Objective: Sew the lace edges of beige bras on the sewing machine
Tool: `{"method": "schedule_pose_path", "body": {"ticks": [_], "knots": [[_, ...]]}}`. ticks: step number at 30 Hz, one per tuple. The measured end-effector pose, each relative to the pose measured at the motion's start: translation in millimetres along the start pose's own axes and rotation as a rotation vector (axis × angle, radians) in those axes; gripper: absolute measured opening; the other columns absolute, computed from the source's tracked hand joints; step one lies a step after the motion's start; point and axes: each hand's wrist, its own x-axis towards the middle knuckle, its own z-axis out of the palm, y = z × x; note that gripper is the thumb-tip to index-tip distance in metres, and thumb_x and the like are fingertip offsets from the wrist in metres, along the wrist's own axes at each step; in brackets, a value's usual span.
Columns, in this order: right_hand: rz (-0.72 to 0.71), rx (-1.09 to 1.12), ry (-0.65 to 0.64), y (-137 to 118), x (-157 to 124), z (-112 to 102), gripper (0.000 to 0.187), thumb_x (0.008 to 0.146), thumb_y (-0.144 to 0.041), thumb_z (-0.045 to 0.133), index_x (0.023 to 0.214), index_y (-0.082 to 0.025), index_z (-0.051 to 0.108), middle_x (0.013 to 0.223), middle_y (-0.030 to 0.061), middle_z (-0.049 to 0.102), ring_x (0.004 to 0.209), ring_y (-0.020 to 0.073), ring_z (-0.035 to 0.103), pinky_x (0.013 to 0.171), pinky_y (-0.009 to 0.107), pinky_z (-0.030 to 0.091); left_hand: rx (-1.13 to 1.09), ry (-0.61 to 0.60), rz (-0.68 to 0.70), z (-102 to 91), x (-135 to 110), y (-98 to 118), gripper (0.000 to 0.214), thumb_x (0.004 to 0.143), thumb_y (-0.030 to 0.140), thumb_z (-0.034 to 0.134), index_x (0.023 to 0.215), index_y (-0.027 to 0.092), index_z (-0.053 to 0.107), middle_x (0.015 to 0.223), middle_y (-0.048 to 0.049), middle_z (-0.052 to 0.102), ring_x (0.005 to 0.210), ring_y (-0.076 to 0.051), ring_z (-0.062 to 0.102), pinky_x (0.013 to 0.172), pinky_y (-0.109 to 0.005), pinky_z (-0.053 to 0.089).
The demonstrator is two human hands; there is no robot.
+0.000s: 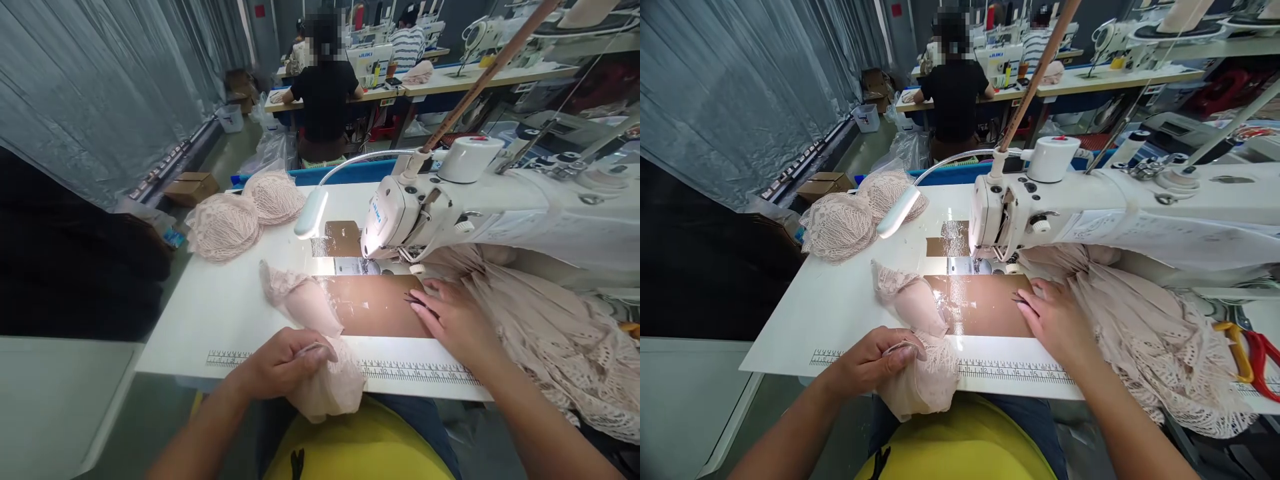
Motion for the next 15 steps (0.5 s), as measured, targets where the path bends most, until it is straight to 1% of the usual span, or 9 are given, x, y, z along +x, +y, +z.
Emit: {"method": "schedule_pose_path", "body": {"ticks": [2,3,5,6,8,9,11,12,15], "knots": [[0.011,0.182,-0.054,-7,-8,-6,0.040,0.086,-0.047,0.051,0.110,-0.020,0.067,0.124,0.0142,0.055,0.112,0.0332,0.051,0.093,0.048,0.041,0.018,-0.005,0.047,11.1,8,6,0.033,0.094,0.034,0.043,0.095,0.011,0.066,0.086,-0.0090,0.066,0.078,-0.016,0.059,0.070,-0.024,0.044],[0.002,0.347,-0.179,-18,-12,-7,0.040,0.085,-0.047,0.055,0.115,-0.023,0.063,0.127,0.0113,0.054,0.112,0.0298,0.051,0.091,0.042,0.044,0.035,-0.013,0.081,17.8,13,9,0.032,0.094,0.033,0.043,0.095,0.011,0.066,0.084,-0.0088,0.066,0.076,-0.016,0.059,0.069,-0.024,0.045],[-0.098,0.708,-0.471,-49,-19,-5,0.050,0.078,-0.049,0.064,0.119,-0.021,0.058,0.119,0.0104,0.058,0.106,0.0269,0.055,0.087,0.036,0.047,0.106,-0.023,0.182,30.9,23,16,0.030,0.093,0.031,0.044,0.094,0.011,0.067,0.080,-0.0079,0.065,0.071,-0.015,0.058,0.068,-0.024,0.045],[-0.136,0.813,-0.617,-64,-21,-1,0.052,0.072,-0.047,0.070,0.115,-0.019,0.060,0.107,0.0079,0.062,0.097,0.0243,0.058,0.082,0.033,0.048,0.157,-0.007,0.241,36.1,28,18,0.028,0.092,0.029,0.045,0.094,0.011,0.067,0.079,-0.0077,0.065,0.070,-0.014,0.057,0.067,-0.024,0.046],[-0.144,0.970,-0.817,-85,-24,6,0.032,0.077,-0.043,0.066,0.091,-0.014,0.065,0.078,0.0021,0.061,0.070,0.0159,0.056,0.063,0.025,0.047,0.304,0.095,0.331,41.3,35,18,0.027,0.091,0.025,0.044,0.101,0.012,0.065,0.087,-0.0096,0.065,0.077,-0.016,0.059,0.072,-0.027,0.048],[-0.132,1.036,-0.883,-88,-25,8,0.031,0.079,-0.043,0.064,0.082,-0.012,0.064,0.069,0.0005,0.057,0.061,0.0132,0.053,0.056,0.022,0.044,0.414,0.170,0.336,40.8,37,16,0.028,0.091,0.024,0.043,0.107,0.012,0.064,0.095,-0.0115,0.065,0.085,-0.018,0.059,0.077,-0.029,0.048],[-0.087,1.128,-0.883,-81,-30,4,0.032,0.080,-0.043,0.062,0.076,-0.012,0.062,0.066,0.0011,0.056,0.058,0.0124,0.051,0.052,0.022,0.042,0.690,0.294,0.259,33.5,37,5,0.032,0.091,0.024,0.045,0.117,0.014,0.059,0.113,-0.0142,0.060,0.105,-0.024,0.055,0.091,-0.039,0.046],[-0.063,1.150,-0.817,-72,-35,-2,0.031,0.079,-0.044,0.064,0.079,-0.013,0.063,0.069,0.0027,0.059,0.061,0.0143,0.054,0.055,0.023,0.044,0.840,0.329,0.190,27.3,35,-3,0.033,0.090,0.025,0.046,0.119,0.016,0.058,0.120,-0.0144,0.057,0.113,-0.027,0.051,0.096,-0.045,0.042],[0.018,1.061,-0.414,-42,-56,-31,0.030,0.075,-0.044,0.069,0.091,-0.018,0.065,0.084,0.0064,0.065,0.080,0.0222,0.061,0.067,0.030,0.050,1.119,0.361,0.040,1.0,21,-31,0.031,0.089,0.026,0.048,0.116,0.018,0.060,0.128,-0.0131,0.054,0.120,-0.030,0.046,0.101,-0.053,0.038]]}}
